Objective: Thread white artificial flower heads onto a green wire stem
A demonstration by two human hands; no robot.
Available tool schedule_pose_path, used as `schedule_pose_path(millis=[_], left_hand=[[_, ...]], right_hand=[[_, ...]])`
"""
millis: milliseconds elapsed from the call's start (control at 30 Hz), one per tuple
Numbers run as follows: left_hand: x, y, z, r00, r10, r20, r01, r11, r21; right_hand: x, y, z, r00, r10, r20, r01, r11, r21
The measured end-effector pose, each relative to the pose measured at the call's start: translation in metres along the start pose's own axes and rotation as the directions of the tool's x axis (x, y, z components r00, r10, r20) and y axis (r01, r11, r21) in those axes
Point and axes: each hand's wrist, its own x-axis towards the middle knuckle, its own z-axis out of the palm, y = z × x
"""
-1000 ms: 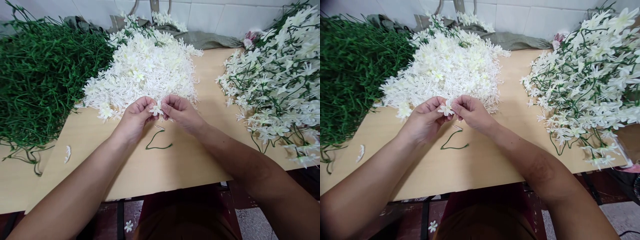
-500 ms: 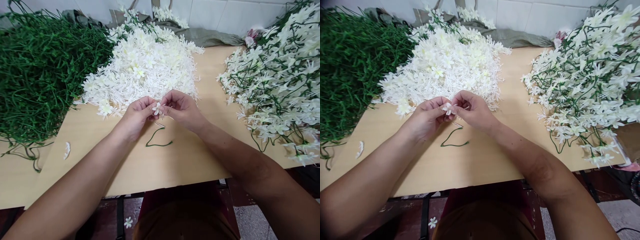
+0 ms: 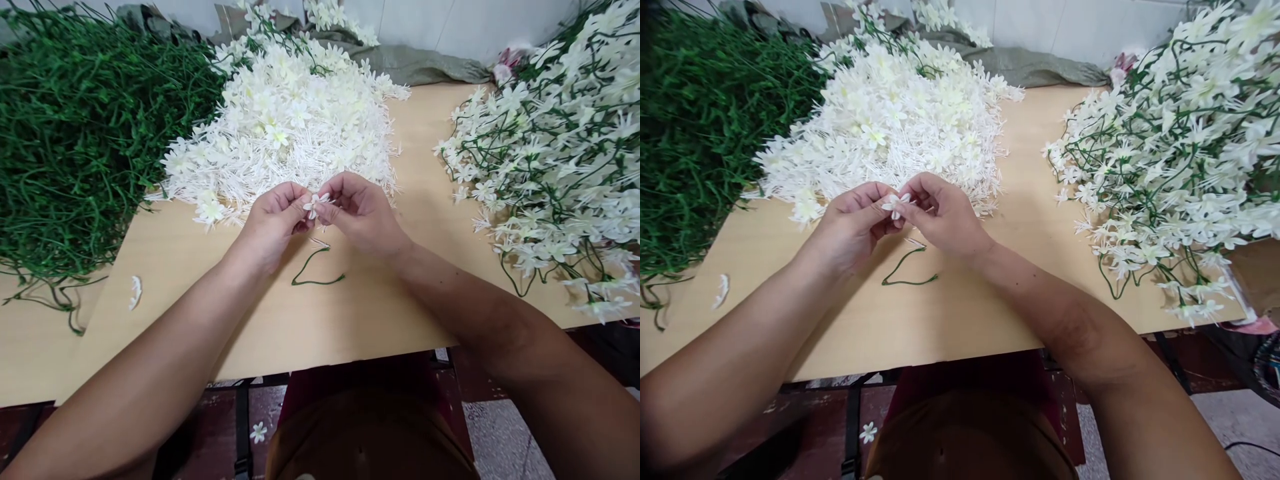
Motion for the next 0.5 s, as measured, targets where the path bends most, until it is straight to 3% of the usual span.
schedule_pose_path(millis=[100, 167, 267, 367, 500], left_hand=[[0.002, -0.001, -0.004, 0.999, 0.039, 0.028, -0.041, 0.996, 0.077], [0.002, 0.000, -0.012, 0.995, 0.074, 0.071, -0.089, 0.970, 0.228], [-0.001, 0.001, -0.026, 0.969, 0.037, 0.245, -0.162, 0.843, 0.513], [-0.004, -0.001, -0.034, 0.933, -0.072, 0.353, -0.204, 0.703, 0.681], [-0.003, -0.006, -0.031, 0.960, 0.021, 0.279, -0.234, 0.605, 0.761]], right_hand=[[0.002, 0.000, -0.004, 1.000, -0.021, -0.013, 0.020, 0.999, -0.037], [0.003, -0.003, -0.009, 0.999, -0.025, -0.047, 0.022, 0.998, -0.063], [0.004, -0.010, -0.019, 0.997, 0.025, -0.067, -0.027, 0.999, -0.041], [0.003, -0.013, -0.025, 0.988, 0.137, 0.066, -0.141, 0.988, 0.058], [0.001, -0.010, -0.024, 0.960, 0.207, 0.190, -0.233, 0.964, 0.130]])
